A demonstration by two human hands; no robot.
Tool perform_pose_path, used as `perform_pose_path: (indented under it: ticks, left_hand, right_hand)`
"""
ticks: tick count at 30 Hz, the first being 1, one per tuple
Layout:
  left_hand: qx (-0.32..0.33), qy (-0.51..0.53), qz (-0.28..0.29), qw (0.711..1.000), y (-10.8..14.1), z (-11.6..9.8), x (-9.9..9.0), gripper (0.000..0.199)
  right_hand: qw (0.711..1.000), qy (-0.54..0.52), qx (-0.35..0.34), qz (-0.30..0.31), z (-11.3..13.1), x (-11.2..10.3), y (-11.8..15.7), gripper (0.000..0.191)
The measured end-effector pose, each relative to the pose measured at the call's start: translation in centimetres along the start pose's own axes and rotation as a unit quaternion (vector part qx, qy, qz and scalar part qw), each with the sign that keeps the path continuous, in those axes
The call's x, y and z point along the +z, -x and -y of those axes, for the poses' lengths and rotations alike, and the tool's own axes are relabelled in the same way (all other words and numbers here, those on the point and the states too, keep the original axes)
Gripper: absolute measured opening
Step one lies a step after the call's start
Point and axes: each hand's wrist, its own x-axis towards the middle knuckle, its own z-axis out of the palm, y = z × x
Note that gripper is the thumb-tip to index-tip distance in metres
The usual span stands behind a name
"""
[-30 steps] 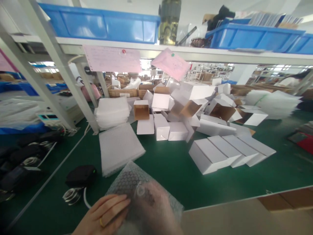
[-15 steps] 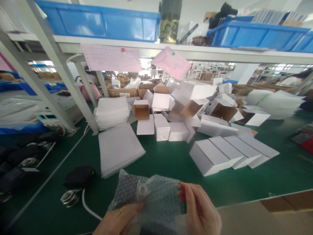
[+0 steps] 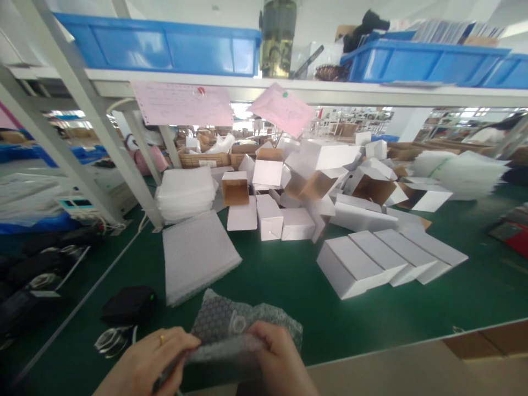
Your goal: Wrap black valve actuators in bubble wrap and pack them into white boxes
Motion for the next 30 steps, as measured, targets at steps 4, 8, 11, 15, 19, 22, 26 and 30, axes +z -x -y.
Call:
perform_pose_path:
  ticks: [4, 8, 11, 15, 19, 22, 26, 30]
  left_hand:
    - [0.029, -0.062, -0.043, 0.997, -1.1, 0.6, 0.7, 0.036]
    - [-0.054, 0.035, 0.138, 0.988, -3.5, -0.7, 2.5, 0.064]
    - [-0.161, 0.136, 0.186, 0.960, -4.7, -1.3, 3.0, 0.035]
    - [-0.243, 0.242, 0.126, 0.931, -4.9, -0.7, 3.0, 0.026]
    - [-0.310, 0.352, 0.119, 0.875, -5.4, -0.4, 3.3, 0.025]
    - [-0.367, 0.456, 0.130, 0.800, -5.7, -1.1, 3.8, 0.036]
    - [-0.434, 0.561, 0.080, 0.700, -6.3, -2.3, 4.3, 0.053]
    - [-0.447, 0.616, 0.015, 0.649, -7.6, -4.0, 5.3, 0.055]
  right_hand:
    - [0.996, -0.053, 0.010, 0.069, 0.1, 0.8, 0.0, 0.018]
    - [0.997, 0.014, -0.021, 0.076, -0.1, 0.3, -0.3, 0.018]
    - [0.981, 0.165, -0.088, -0.059, 0.2, -1.8, 0.0, 0.013]
    - [0.820, 0.333, -0.308, -0.350, 1.3, -3.7, 1.3, 0.019]
    - [0.732, 0.424, -0.453, -0.282, 1.8, -2.2, 1.8, 0.042]
    - [0.808, 0.378, -0.428, -0.145, 1.1, -1.0, 0.8, 0.045]
    - [0.965, 0.061, -0.215, -0.137, -0.3, 0.3, 0.2, 0.044]
    - [0.937, -0.299, -0.102, -0.150, -0.3, 2.7, 0.2, 0.074]
